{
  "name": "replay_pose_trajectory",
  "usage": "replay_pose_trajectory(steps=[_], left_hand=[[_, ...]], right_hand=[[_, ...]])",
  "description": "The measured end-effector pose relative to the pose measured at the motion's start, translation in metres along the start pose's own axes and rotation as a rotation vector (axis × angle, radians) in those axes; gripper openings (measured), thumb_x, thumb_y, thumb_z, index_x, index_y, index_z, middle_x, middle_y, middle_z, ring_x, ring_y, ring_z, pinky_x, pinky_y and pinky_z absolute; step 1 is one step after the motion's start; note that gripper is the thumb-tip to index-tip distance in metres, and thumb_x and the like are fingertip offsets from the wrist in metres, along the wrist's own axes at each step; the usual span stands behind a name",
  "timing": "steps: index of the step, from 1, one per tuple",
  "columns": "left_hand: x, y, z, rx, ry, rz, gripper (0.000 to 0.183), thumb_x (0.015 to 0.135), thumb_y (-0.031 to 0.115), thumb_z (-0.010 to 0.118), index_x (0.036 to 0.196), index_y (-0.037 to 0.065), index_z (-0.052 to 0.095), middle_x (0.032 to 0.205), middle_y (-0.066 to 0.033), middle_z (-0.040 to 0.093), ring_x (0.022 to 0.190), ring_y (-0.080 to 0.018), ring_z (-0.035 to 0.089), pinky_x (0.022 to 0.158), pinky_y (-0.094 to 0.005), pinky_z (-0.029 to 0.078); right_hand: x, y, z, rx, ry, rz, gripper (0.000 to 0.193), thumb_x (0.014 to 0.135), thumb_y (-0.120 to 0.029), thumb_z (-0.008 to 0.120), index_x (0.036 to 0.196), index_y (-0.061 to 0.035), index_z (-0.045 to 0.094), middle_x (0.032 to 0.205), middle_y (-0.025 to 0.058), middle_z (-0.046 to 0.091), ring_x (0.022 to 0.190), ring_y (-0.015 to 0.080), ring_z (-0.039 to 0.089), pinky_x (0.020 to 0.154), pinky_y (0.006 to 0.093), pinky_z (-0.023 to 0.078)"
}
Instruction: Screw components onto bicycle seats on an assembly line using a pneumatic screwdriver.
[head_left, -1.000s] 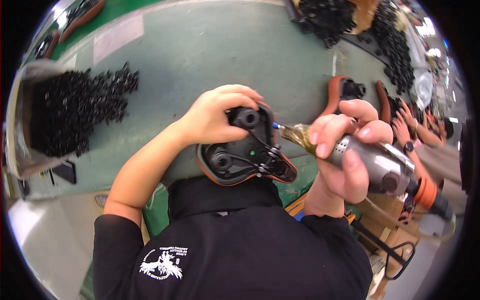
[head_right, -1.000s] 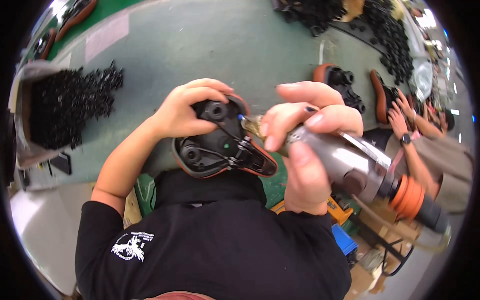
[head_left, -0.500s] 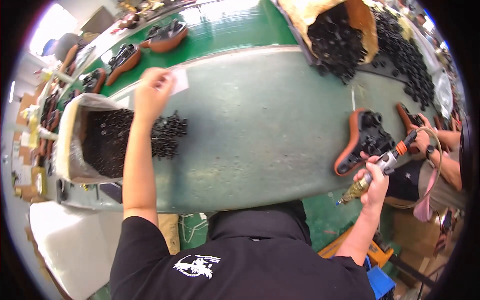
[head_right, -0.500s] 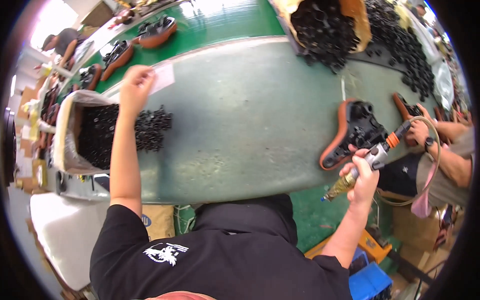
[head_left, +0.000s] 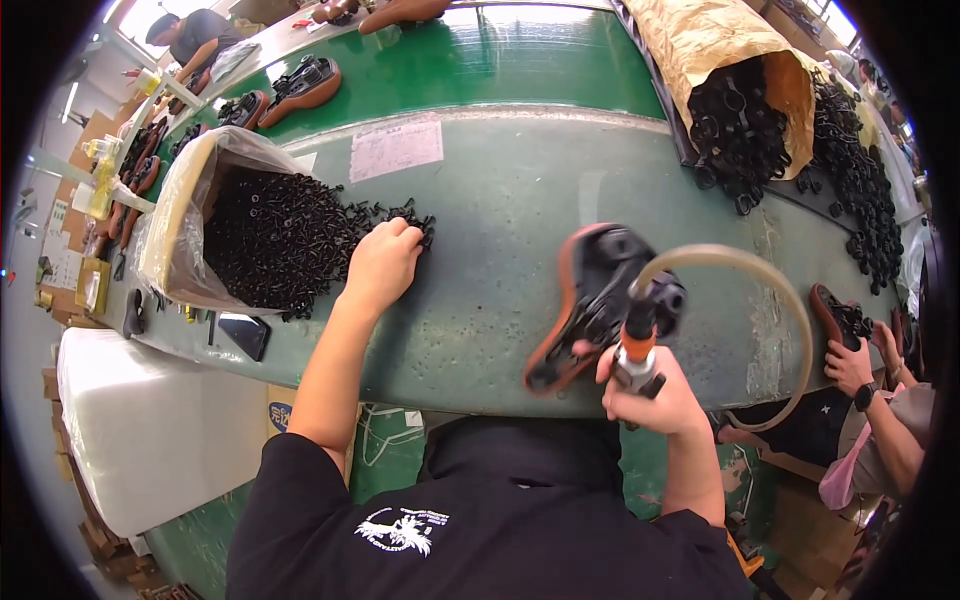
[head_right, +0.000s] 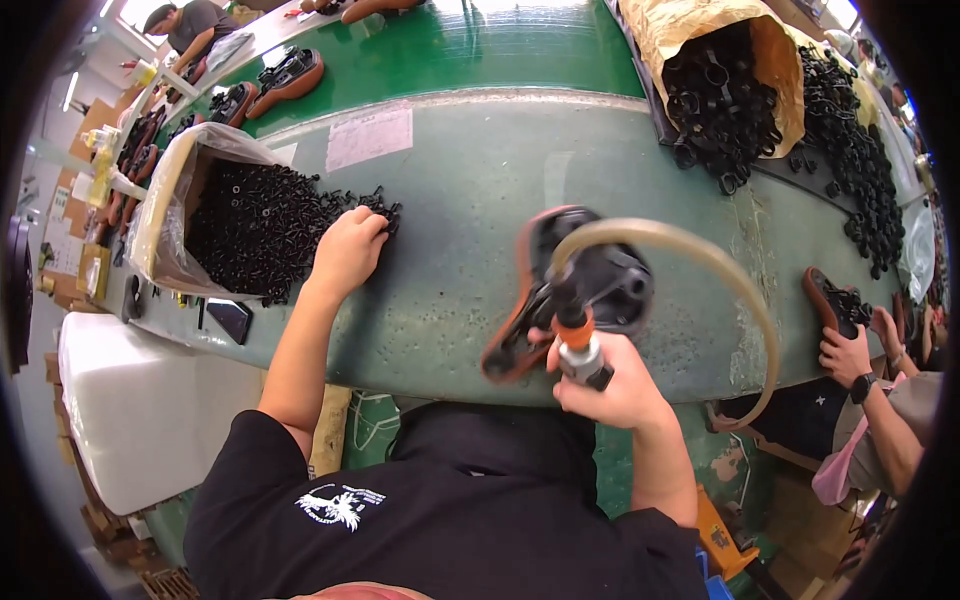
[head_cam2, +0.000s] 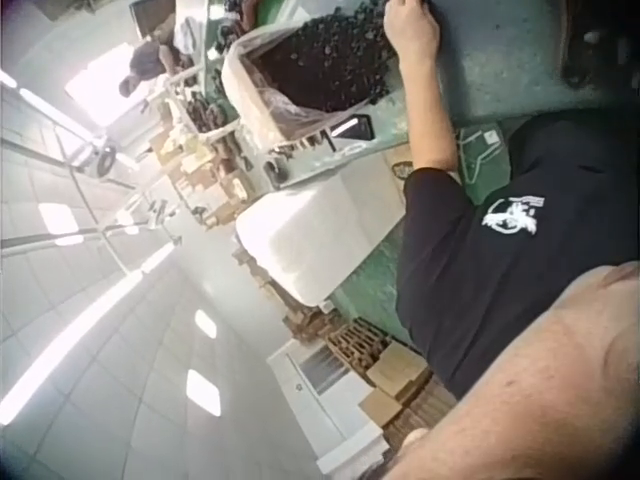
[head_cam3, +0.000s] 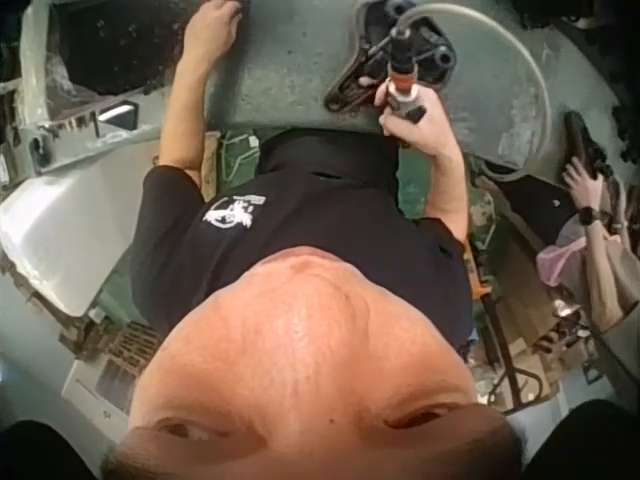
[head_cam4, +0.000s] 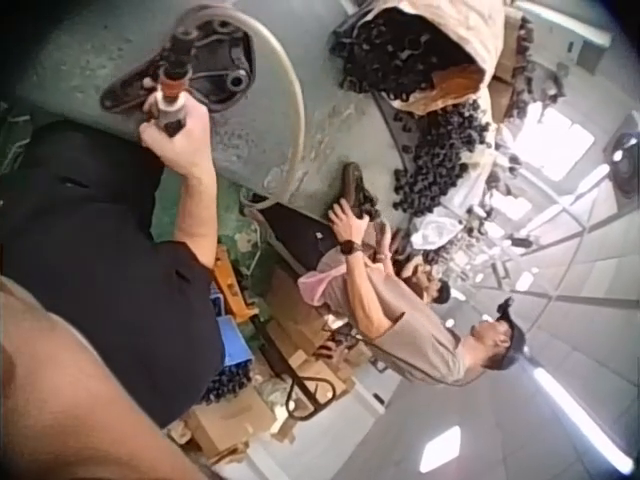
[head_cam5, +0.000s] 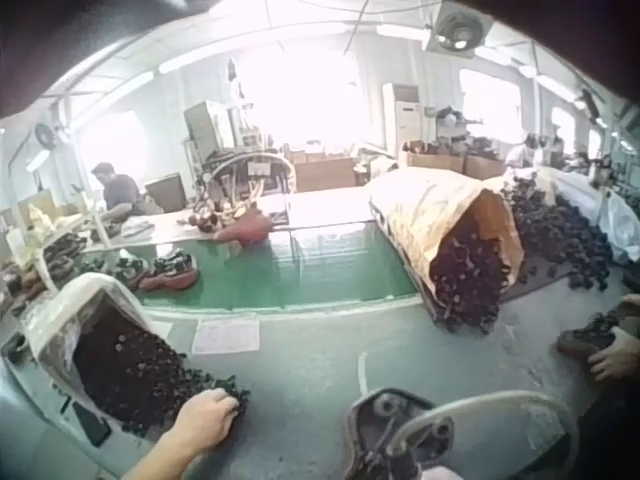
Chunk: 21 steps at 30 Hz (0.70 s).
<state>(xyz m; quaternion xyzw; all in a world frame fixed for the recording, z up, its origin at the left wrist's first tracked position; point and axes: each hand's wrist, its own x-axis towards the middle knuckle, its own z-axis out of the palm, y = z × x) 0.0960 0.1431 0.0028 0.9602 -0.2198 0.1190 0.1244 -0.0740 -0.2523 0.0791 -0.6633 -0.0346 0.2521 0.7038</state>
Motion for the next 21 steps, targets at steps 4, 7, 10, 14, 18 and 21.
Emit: replay_pose_trajectory(steps=[4, 7, 10, 14, 18, 21], left_hand=[[-0.008, 0.002, 0.004, 0.022, 0.157, 0.156, 0.009, 0.084, 0.010, 0.075, 0.084, 0.006, 0.066, 0.093, -0.0071, 0.061, 0.089, -0.0279, 0.063, 0.078, -0.0426, 0.053], [-0.014, 0.017, -0.001, 0.053, 0.190, 0.204, 0.013, 0.082, 0.009, 0.078, 0.087, 0.006, 0.067, 0.099, -0.0064, 0.063, 0.092, -0.0282, 0.064, 0.081, -0.0414, 0.051], [-0.028, 0.038, -0.005, -0.462, 0.354, 0.034, 0.010, 0.092, -0.001, 0.073, 0.091, 0.002, 0.064, 0.117, -0.0142, 0.070, 0.097, -0.0254, 0.070, 0.086, -0.0362, 0.056], [-0.060, 0.072, -0.053, -1.449, 0.325, -0.254, 0.006, 0.104, -0.002, 0.060, 0.106, 0.001, 0.056, 0.111, -0.0180, 0.071, 0.092, -0.0176, 0.070, 0.084, -0.0338, 0.058], [-0.098, 0.126, -0.084, -1.798, -0.007, -0.181, 0.025, 0.100, -0.008, 0.061, 0.125, -0.003, 0.060, 0.109, -0.0189, 0.070, 0.087, -0.0190, 0.071, 0.079, -0.0310, 0.059], [-0.112, 0.159, -0.074, -1.959, -0.168, -0.189, 0.024, 0.096, -0.011, 0.068, 0.119, -0.007, 0.072, 0.110, -0.0165, 0.071, 0.088, -0.0179, 0.073, 0.079, -0.0297, 0.060]], right_hand=[[-0.014, 0.010, -0.005, -0.123, -0.101, -0.063, 0.028, 0.076, 0.002, 0.073, 0.102, -0.0017, 0.063, 0.078, 0.0036, 0.068, 0.067, 0.0119, 0.068, 0.067, 0.0285, 0.055], [-0.032, 0.003, -0.010, -0.010, 0.044, 0.099, 0.021, 0.076, 0.002, 0.070, 0.097, -0.0016, 0.065, 0.109, 0.0138, 0.074, 0.080, 0.0089, 0.066, 0.071, 0.0285, 0.053], [-0.044, -0.013, -0.002, 0.140, 0.198, -0.106, 0.031, 0.076, 0.005, 0.071, 0.105, 0.0010, 0.060, 0.123, 0.0297, 0.070, 0.071, 0.0110, 0.068, 0.065, 0.0253, 0.054], [-0.037, -0.043, 0.021, 0.234, 0.191, -0.578, 0.039, 0.080, -0.001, 0.076, 0.110, -0.0027, 0.050, 0.115, 0.0309, 0.066, 0.066, 0.0218, 0.068, 0.065, 0.0333, 0.057], [-0.006, -0.061, 0.043, 0.343, -0.028, -0.936, 0.032, 0.093, -0.004, 0.075, 0.110, -0.0085, 0.048, 0.104, 0.0123, 0.065, 0.071, 0.0219, 0.071, 0.067, 0.0384, 0.063], [0.017, -0.080, 0.061, 0.321, -0.130, -0.980, 0.032, 0.085, -0.003, 0.080, 0.104, -0.0079, 0.055, 0.098, 0.0068, 0.066, 0.064, 0.0159, 0.070, 0.062, 0.0301, 0.062]])
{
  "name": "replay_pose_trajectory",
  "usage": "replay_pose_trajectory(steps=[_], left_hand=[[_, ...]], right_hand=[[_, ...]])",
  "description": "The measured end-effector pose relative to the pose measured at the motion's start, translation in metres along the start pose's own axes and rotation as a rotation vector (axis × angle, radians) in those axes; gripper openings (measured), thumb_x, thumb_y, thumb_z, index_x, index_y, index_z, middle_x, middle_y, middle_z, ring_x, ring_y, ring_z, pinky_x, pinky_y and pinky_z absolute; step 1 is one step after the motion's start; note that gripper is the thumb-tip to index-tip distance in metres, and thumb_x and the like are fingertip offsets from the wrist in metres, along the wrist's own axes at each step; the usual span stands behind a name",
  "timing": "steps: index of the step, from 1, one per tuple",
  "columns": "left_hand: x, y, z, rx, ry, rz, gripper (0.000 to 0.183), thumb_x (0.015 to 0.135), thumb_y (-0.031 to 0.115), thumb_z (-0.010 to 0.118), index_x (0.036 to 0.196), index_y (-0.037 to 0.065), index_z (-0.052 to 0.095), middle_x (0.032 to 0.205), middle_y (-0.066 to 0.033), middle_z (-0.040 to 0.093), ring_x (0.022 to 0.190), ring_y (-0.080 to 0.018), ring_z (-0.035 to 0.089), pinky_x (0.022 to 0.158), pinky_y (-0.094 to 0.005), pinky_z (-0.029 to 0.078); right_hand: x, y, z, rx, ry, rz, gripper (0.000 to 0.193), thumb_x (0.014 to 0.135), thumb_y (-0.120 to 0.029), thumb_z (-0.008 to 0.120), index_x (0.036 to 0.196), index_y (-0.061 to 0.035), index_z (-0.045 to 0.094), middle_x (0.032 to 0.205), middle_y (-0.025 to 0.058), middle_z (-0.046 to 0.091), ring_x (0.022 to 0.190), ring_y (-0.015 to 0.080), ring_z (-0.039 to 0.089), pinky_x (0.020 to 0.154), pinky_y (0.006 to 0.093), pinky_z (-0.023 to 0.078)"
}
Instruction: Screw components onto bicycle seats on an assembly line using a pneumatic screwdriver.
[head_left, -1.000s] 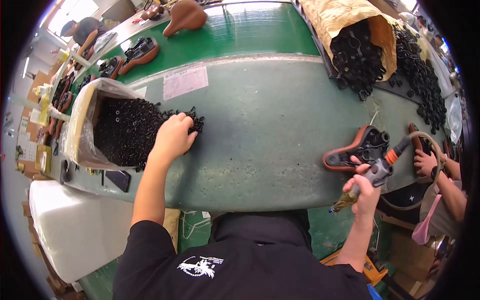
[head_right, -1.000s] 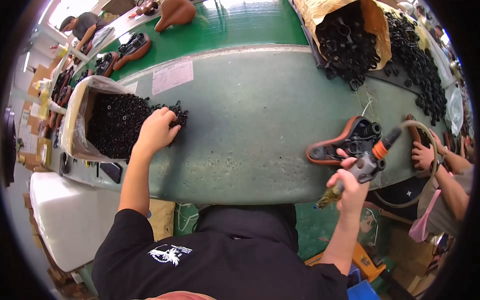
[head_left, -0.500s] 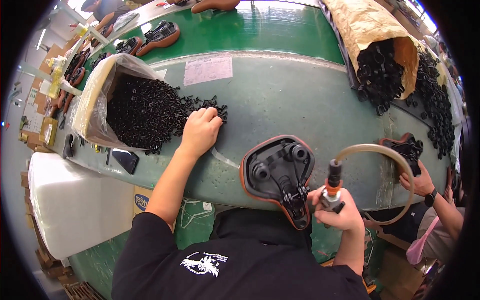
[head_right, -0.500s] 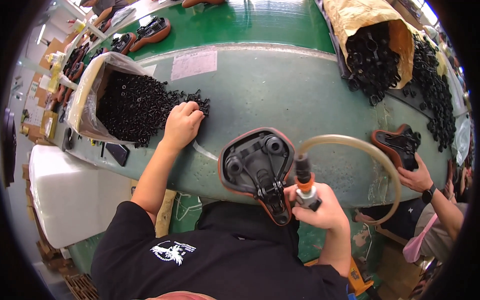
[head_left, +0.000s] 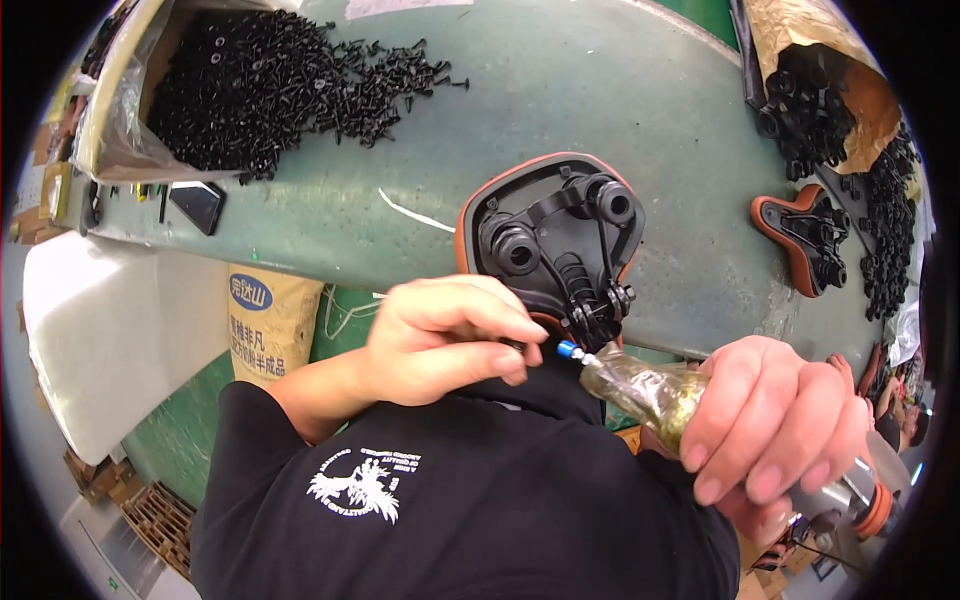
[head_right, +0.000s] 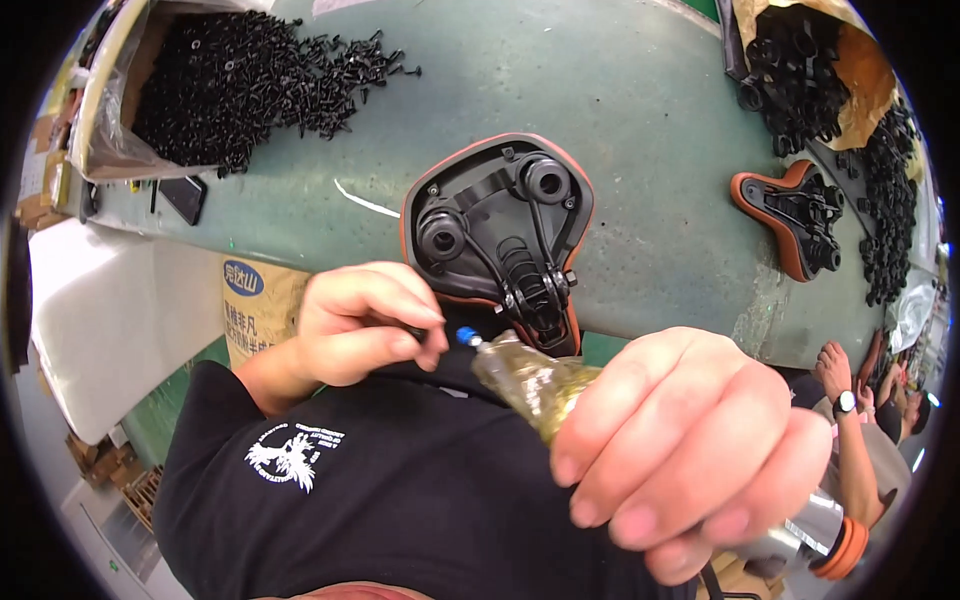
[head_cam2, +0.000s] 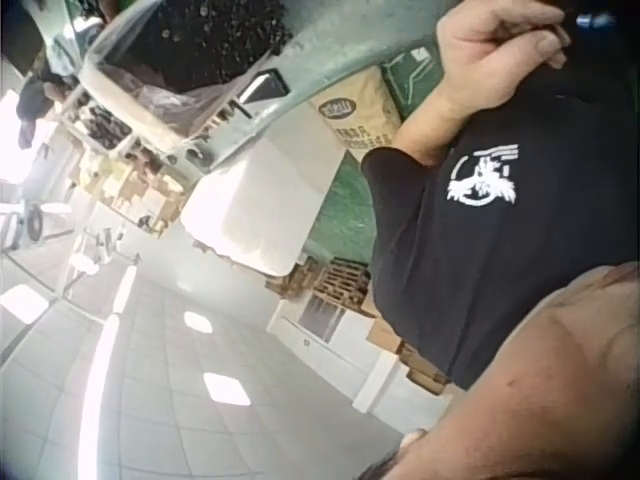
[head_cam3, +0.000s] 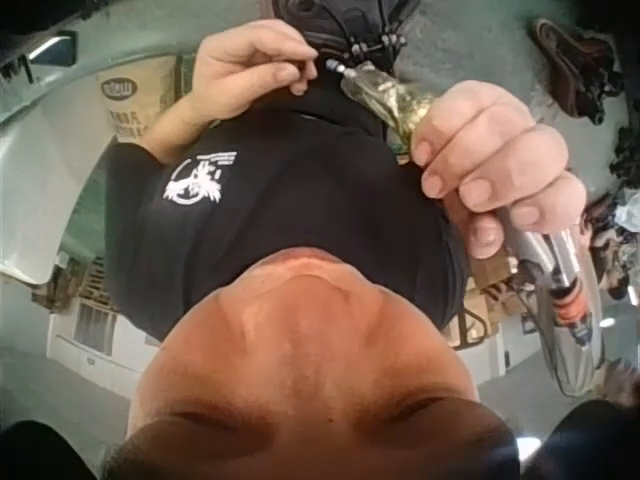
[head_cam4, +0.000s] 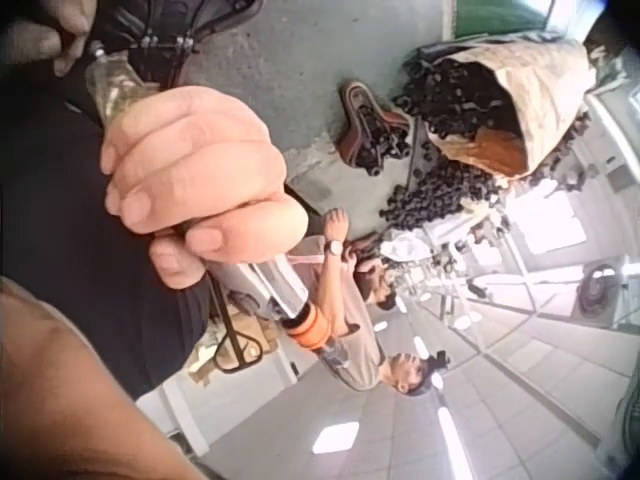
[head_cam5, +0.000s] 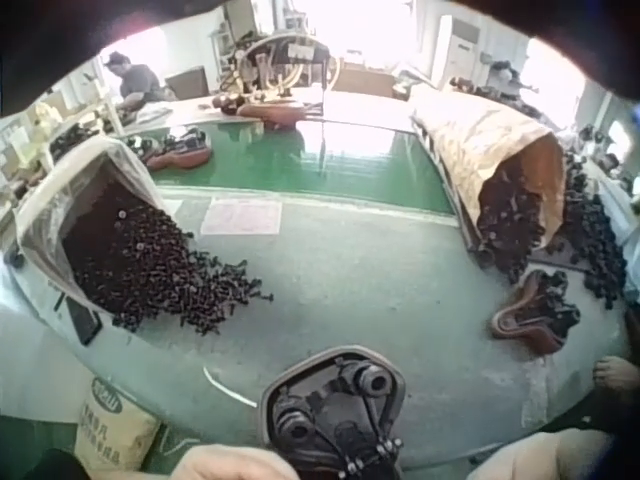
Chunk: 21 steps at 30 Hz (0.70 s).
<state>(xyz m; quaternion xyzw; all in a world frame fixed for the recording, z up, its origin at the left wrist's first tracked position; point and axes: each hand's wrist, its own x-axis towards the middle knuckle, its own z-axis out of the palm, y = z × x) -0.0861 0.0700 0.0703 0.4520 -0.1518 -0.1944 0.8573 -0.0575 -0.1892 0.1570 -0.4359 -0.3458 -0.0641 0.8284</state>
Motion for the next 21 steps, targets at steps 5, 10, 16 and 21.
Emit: replay_pose_trajectory(steps=[5, 10, 16, 21], left_hand=[[-0.012, -0.025, 0.005, -0.151, 0.029, 0.054, 0.027, 0.095, -0.013, 0.070, 0.121, -0.006, 0.073, 0.111, -0.0156, 0.071, 0.088, -0.0176, 0.073, 0.078, -0.0299, 0.060], [-0.002, -0.027, 0.004, 0.098, -0.026, 0.124, 0.025, 0.095, -0.010, 0.070, 0.119, -0.005, 0.074, 0.105, -0.0142, 0.073, 0.086, -0.0177, 0.073, 0.076, -0.0291, 0.060], [0.002, -0.008, -0.001, 0.066, -0.143, -0.079, 0.022, 0.103, 0.008, 0.068, 0.118, -0.007, 0.072, 0.104, -0.0152, 0.074, 0.092, -0.0223, 0.072, 0.079, -0.0327, 0.057], [0.010, 0.011, -0.060, 1.344, 0.237, 0.439, 0.032, 0.089, 0.011, 0.080, 0.118, -0.001, 0.071, 0.110, -0.0118, 0.070, 0.102, -0.0289, 0.067, 0.090, -0.0400, 0.053]], right_hand=[[0.000, 0.017, 0.022, 0.055, -0.055, 0.000, 0.032, 0.085, -0.001, 0.080, 0.104, -0.0067, 0.055, 0.096, 0.0071, 0.068, 0.065, 0.0184, 0.072, 0.062, 0.0314, 0.065], [-0.012, 0.004, 0.033, -0.078, 0.112, 0.053, 0.030, 0.089, -0.004, 0.078, 0.107, -0.0070, 0.054, 0.096, 0.0080, 0.068, 0.072, 0.0192, 0.073, 0.065, 0.0338, 0.066], [-0.011, 0.012, 0.003, 0.125, -0.212, 0.025, 0.030, 0.091, -0.004, 0.078, 0.110, -0.0077, 0.055, 0.100, 0.0083, 0.067, 0.072, 0.0213, 0.073, 0.065, 0.0346, 0.065], [-0.020, -0.007, -0.004, -0.100, -0.083, -0.084, 0.028, 0.091, -0.006, 0.077, 0.111, -0.0088, 0.056, 0.101, 0.0065, 0.065, 0.073, 0.0185, 0.072, 0.067, 0.0321, 0.064]])
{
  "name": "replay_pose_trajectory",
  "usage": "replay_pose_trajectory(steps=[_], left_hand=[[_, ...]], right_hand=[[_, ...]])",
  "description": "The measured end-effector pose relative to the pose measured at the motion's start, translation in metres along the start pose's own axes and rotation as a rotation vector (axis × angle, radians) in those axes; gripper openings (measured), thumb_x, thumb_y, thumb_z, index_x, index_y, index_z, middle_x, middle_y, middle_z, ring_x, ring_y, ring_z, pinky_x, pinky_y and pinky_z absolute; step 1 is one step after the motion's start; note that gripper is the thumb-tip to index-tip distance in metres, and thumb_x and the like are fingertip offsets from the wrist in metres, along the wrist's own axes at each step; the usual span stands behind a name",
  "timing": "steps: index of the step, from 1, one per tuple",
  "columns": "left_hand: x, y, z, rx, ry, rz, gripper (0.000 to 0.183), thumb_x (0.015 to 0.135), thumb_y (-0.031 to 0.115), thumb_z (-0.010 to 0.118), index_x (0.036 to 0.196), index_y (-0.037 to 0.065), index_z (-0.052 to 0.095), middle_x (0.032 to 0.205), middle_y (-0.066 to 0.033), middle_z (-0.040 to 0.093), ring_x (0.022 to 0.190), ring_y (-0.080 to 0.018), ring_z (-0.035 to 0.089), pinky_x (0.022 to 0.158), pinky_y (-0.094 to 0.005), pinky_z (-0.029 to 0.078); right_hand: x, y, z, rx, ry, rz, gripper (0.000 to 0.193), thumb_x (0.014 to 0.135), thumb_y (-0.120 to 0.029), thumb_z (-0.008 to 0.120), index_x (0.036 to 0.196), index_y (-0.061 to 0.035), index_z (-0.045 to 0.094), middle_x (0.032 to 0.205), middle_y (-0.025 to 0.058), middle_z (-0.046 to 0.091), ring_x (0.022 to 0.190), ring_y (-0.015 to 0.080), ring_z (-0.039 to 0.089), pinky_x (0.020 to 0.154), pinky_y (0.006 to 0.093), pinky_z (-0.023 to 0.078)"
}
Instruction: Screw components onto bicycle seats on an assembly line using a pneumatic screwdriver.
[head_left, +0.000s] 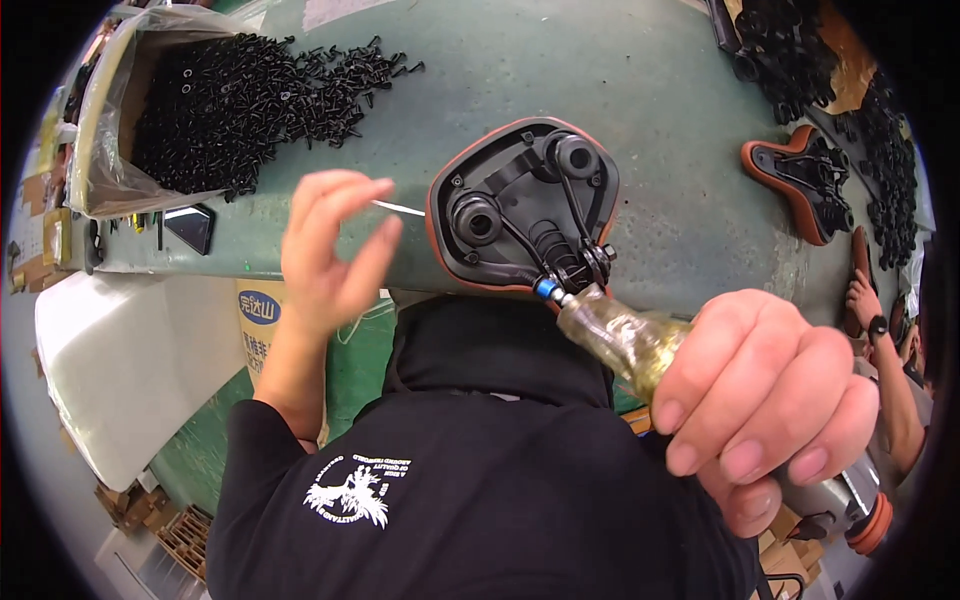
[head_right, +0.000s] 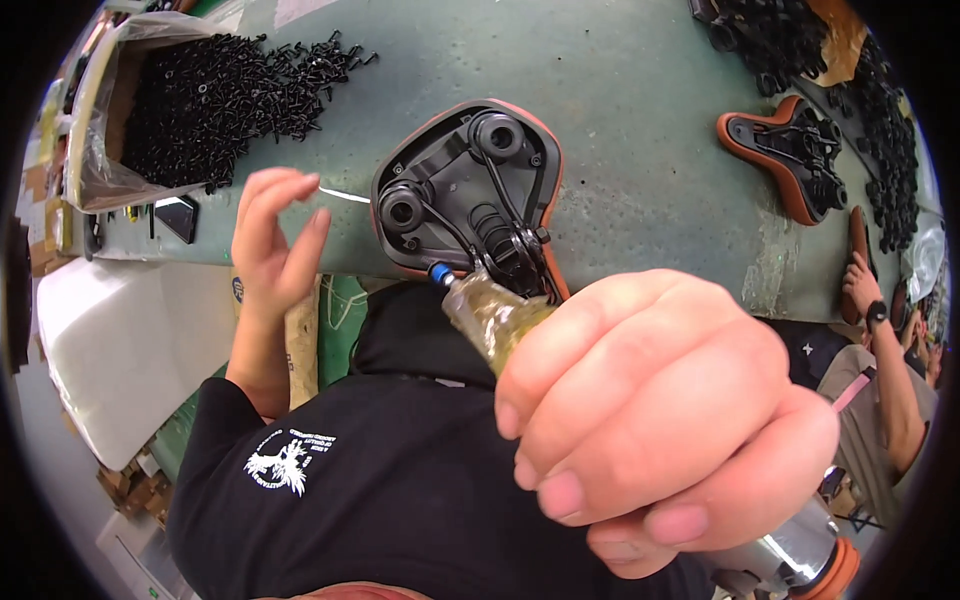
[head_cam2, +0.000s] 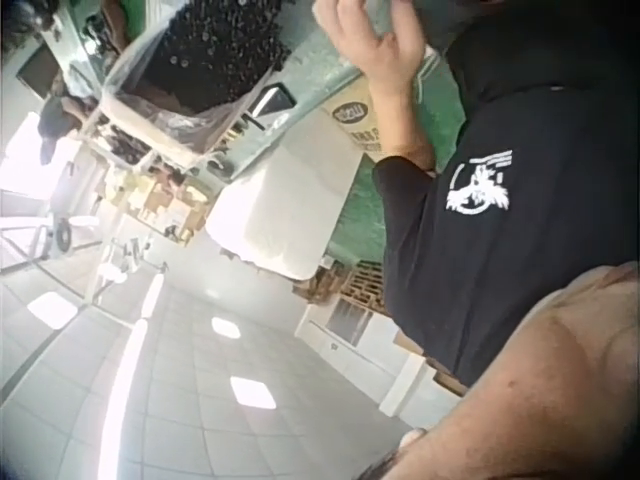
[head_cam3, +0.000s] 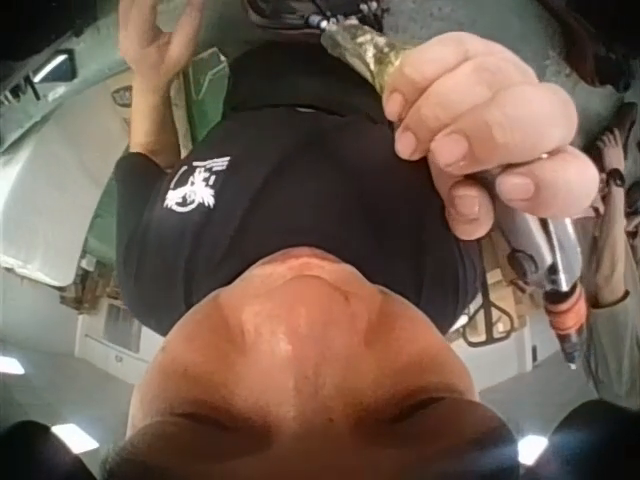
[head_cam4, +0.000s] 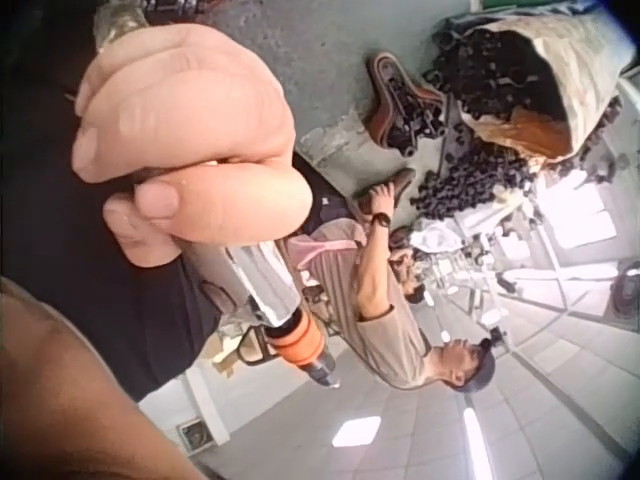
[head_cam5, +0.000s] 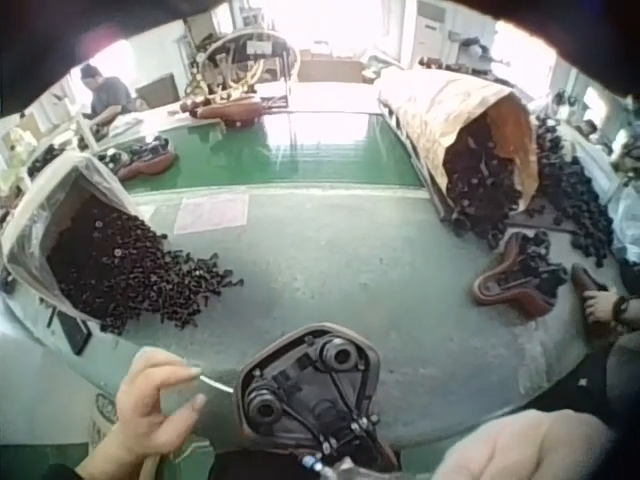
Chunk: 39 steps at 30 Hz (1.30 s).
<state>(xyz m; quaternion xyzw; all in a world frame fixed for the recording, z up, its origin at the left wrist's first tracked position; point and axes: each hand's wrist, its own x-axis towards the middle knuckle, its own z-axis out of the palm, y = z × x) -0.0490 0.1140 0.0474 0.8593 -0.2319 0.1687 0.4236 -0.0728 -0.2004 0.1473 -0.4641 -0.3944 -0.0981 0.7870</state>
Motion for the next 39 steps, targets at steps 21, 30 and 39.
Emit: replay_pose_trajectory(steps=[21, 30, 39], left_hand=[[-0.072, 0.004, -0.114, 0.898, -0.732, -0.625, 0.042, 0.075, 0.013, 0.086, 0.114, 0.006, 0.074, 0.127, -0.0147, 0.070, 0.122, -0.0379, 0.063, 0.103, -0.0468, 0.051], [-0.012, 0.022, 0.083, -0.189, 0.110, -0.214, 0.063, 0.076, 0.023, 0.095, 0.124, 0.000, 0.061, 0.144, -0.0272, 0.058, 0.134, -0.0410, 0.057, 0.111, -0.0480, 0.046], [0.047, -0.002, 0.096, -0.032, 0.198, 0.254, 0.054, 0.072, 0.021, 0.096, 0.112, -0.001, 0.068, 0.123, -0.0185, 0.069, 0.118, -0.0370, 0.066, 0.100, -0.0452, 0.055]], right_hand=[[0.000, 0.010, -0.011, -0.008, 0.054, 0.017, 0.029, 0.090, -0.011, 0.072, 0.112, -0.0127, 0.054, 0.102, 0.0047, 0.060, 0.067, 0.0136, 0.066, 0.064, 0.0306, 0.056], [0.007, 0.001, -0.014, -0.095, -0.033, 0.006, 0.028, 0.094, -0.015, 0.070, 0.117, -0.0132, 0.054, 0.108, 0.0050, 0.060, 0.072, 0.0150, 0.067, 0.070, 0.0333, 0.055], [-0.005, -0.012, -0.025, -0.187, 0.066, 0.012, 0.028, 0.095, -0.015, 0.068, 0.119, -0.0139, 0.053, 0.109, 0.0047, 0.059, 0.075, 0.0152, 0.066, 0.074, 0.0342, 0.055]])
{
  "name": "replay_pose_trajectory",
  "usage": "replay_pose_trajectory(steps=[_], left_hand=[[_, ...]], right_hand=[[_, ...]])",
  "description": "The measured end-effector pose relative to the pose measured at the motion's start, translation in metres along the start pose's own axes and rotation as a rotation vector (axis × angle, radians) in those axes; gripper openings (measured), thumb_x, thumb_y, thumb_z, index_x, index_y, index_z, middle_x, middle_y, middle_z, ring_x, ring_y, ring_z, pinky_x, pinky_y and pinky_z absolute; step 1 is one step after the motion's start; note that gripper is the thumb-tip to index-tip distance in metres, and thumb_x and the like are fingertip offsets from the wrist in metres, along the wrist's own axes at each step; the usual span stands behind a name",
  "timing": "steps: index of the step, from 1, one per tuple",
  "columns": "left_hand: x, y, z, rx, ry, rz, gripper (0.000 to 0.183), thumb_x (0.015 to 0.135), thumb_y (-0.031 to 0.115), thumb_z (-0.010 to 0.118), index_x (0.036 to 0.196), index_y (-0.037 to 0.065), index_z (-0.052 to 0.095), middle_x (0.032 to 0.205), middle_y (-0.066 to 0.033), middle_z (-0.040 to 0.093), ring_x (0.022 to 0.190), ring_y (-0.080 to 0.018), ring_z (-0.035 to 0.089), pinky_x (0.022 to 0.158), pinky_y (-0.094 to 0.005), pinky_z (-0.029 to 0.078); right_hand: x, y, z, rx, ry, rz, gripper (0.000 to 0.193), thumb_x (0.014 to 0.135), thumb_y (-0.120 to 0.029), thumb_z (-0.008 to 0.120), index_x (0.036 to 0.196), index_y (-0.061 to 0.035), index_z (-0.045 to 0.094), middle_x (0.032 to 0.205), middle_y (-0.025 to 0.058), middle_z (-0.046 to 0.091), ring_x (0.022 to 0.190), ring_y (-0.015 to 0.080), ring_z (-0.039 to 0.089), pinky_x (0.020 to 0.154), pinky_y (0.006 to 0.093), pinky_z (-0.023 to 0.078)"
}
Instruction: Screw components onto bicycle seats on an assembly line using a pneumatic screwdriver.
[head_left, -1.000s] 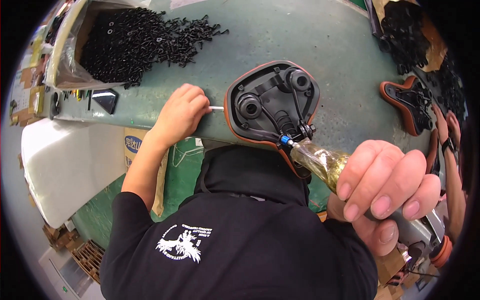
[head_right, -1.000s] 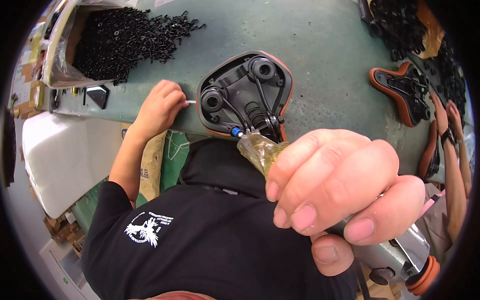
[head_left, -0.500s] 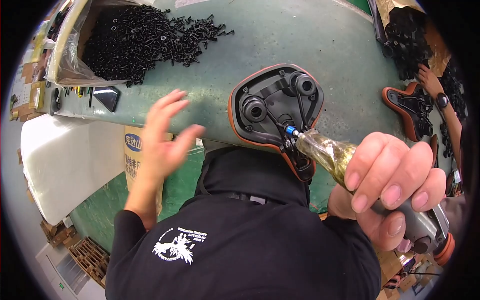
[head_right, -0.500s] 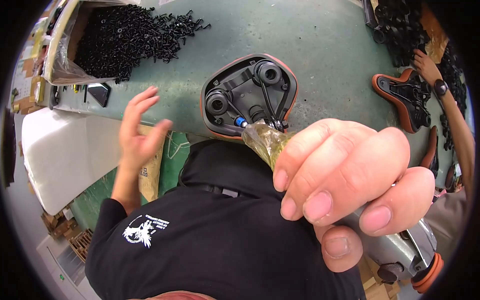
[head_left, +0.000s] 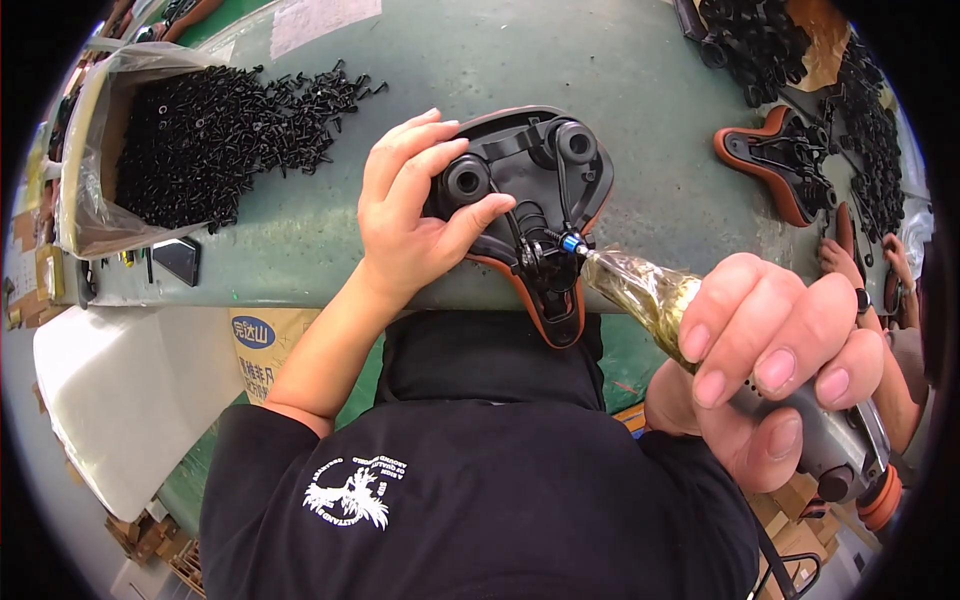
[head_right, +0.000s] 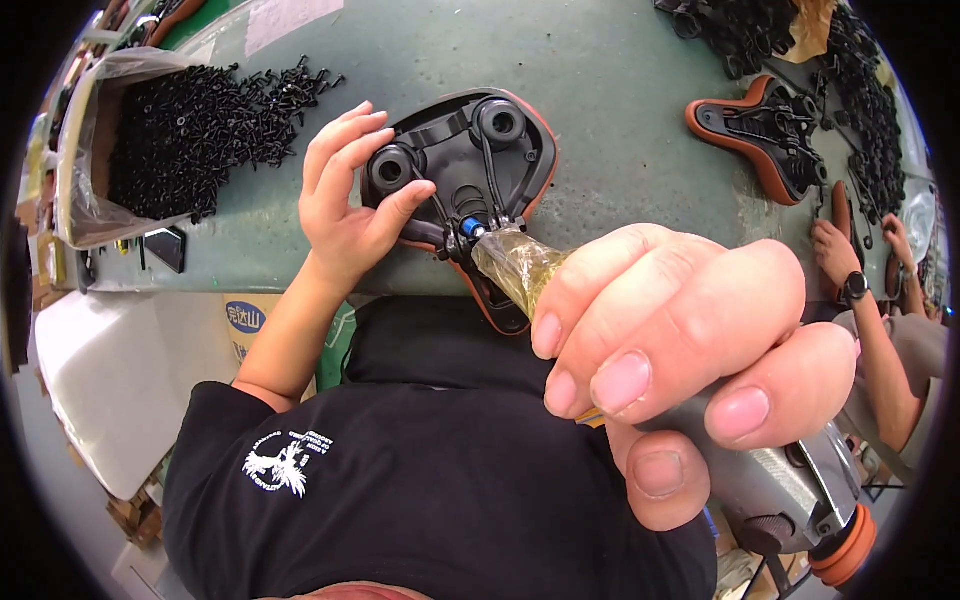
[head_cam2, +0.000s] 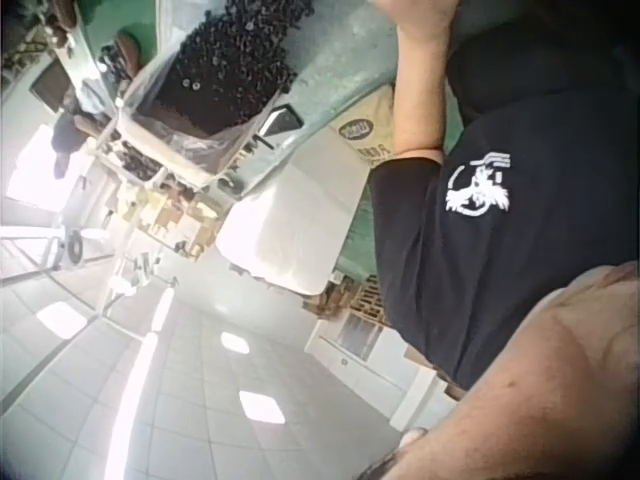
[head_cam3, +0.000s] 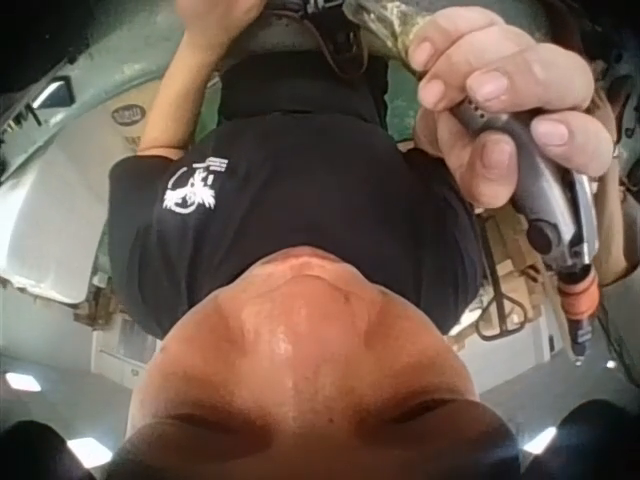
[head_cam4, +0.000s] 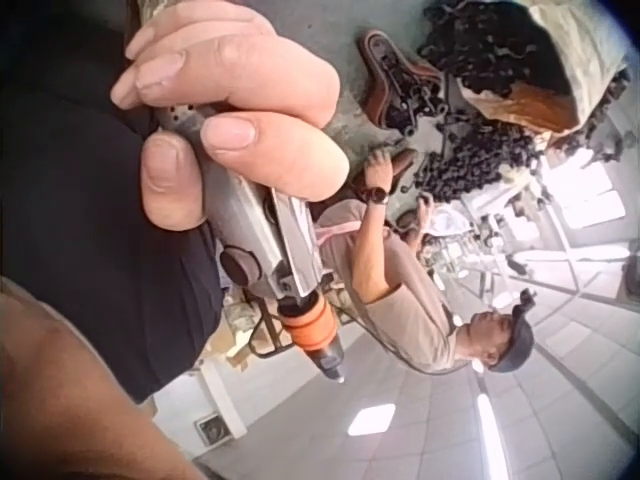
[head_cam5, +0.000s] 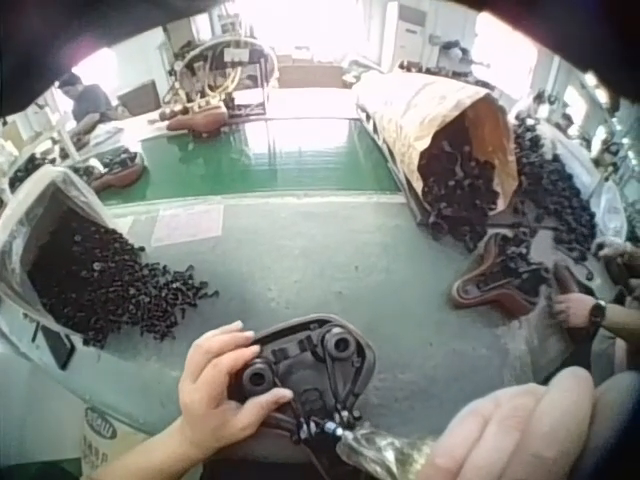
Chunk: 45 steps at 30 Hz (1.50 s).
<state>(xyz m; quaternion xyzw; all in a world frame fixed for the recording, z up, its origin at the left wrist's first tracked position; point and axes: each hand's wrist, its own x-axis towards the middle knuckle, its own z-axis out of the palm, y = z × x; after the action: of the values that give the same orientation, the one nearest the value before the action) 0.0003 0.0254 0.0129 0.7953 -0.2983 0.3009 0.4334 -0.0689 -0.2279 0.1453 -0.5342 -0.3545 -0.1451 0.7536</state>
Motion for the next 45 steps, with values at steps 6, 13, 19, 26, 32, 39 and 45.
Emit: replay_pose_trajectory(steps=[6, 13, 19, 26, 32, 39, 45], left_hand=[[-0.004, 0.006, 0.002, 0.078, 0.024, -0.051, 0.045, 0.073, 0.017, 0.094, 0.106, -0.004, 0.072, 0.115, -0.0166, 0.072, 0.112, -0.0358, 0.069, 0.095, -0.0434, 0.057], [-0.005, 0.001, 0.011, -0.031, 0.117, -0.030, 0.039, 0.074, 0.010, 0.092, 0.102, -0.007, 0.072, 0.110, -0.0167, 0.074, 0.105, -0.0341, 0.072, 0.093, -0.0415, 0.059], [-0.005, 0.010, -0.011, -0.029, -0.070, -0.153, 0.065, 0.071, 0.014, 0.094, 0.127, -0.003, 0.065, 0.123, -0.0173, 0.068, 0.112, -0.0354, 0.067, 0.098, -0.0431, 0.055], [-0.009, 0.005, -0.001, 0.202, -0.026, -0.137, 0.052, 0.067, 0.015, 0.089, 0.113, 0.005, 0.067, 0.100, -0.0111, 0.068, 0.090, -0.0325, 0.065, 0.083, -0.0439, 0.052], [-0.017, 0.003, -0.002, 0.115, 0.076, -0.165, 0.050, 0.065, 0.014, 0.088, 0.111, 0.007, 0.069, 0.094, -0.0109, 0.068, 0.086, -0.0329, 0.066, 0.078, -0.0424, 0.053], [-0.026, 0.001, -0.010, 0.038, 0.164, -0.239, 0.044, 0.066, 0.014, 0.087, 0.106, 0.007, 0.070, 0.092, -0.0090, 0.068, 0.087, -0.0320, 0.067, 0.080, -0.0430, 0.052], [-0.032, -0.004, -0.008, -0.099, 0.184, -0.285, 0.048, 0.062, 0.007, 0.085, 0.108, 0.006, 0.072, 0.096, -0.0108, 0.070, 0.090, -0.0324, 0.069, 0.083, -0.0418, 0.056]], right_hand=[[0.004, 0.008, -0.004, 0.012, -0.025, -0.007, 0.027, 0.096, -0.015, 0.066, 0.120, -0.0137, 0.054, 0.110, 0.0052, 0.058, 0.075, 0.0151, 0.065, 0.074, 0.0342, 0.054], [0.009, 0.014, -0.004, 0.045, -0.071, 0.012, 0.030, 0.094, -0.014, 0.069, 0.120, -0.0138, 0.054, 0.110, 0.0051, 0.058, 0.075, 0.0160, 0.066, 0.074, 0.0347, 0.056], [0.006, 0.006, -0.006, -0.004, -0.099, 0.010, 0.032, 0.095, -0.013, 0.068, 0.123, -0.0134, 0.053, 0.109, 0.0053, 0.057, 0.076, 0.0158, 0.065, 0.074, 0.0353, 0.054], [0.020, 0.015, 0.011, -0.055, -0.123, 0.060, 0.031, 0.097, -0.014, 0.061, 0.127, -0.0118, 0.052, 0.111, 0.0091, 0.055, 0.076, 0.0175, 0.062, 0.076, 0.0375, 0.053], [0.030, 0.043, 0.027, -0.075, -0.161, 0.053, 0.038, 0.095, -0.013, 0.058, 0.133, -0.0128, 0.053, 0.112, 0.0130, 0.057, 0.076, 0.0195, 0.061, 0.075, 0.0417, 0.053], [0.034, 0.066, 0.052, -0.137, -0.191, 0.085, 0.037, 0.098, -0.013, 0.053, 0.135, -0.0106, 0.053, 0.114, 0.0149, 0.055, 0.079, 0.0202, 0.060, 0.078, 0.0436, 0.051], [0.032, 0.081, 0.064, -0.235, -0.246, 0.061, 0.038, 0.097, -0.012, 0.052, 0.135, -0.0084, 0.051, 0.112, 0.0181, 0.054, 0.076, 0.0226, 0.059, 0.074, 0.0438, 0.049]])
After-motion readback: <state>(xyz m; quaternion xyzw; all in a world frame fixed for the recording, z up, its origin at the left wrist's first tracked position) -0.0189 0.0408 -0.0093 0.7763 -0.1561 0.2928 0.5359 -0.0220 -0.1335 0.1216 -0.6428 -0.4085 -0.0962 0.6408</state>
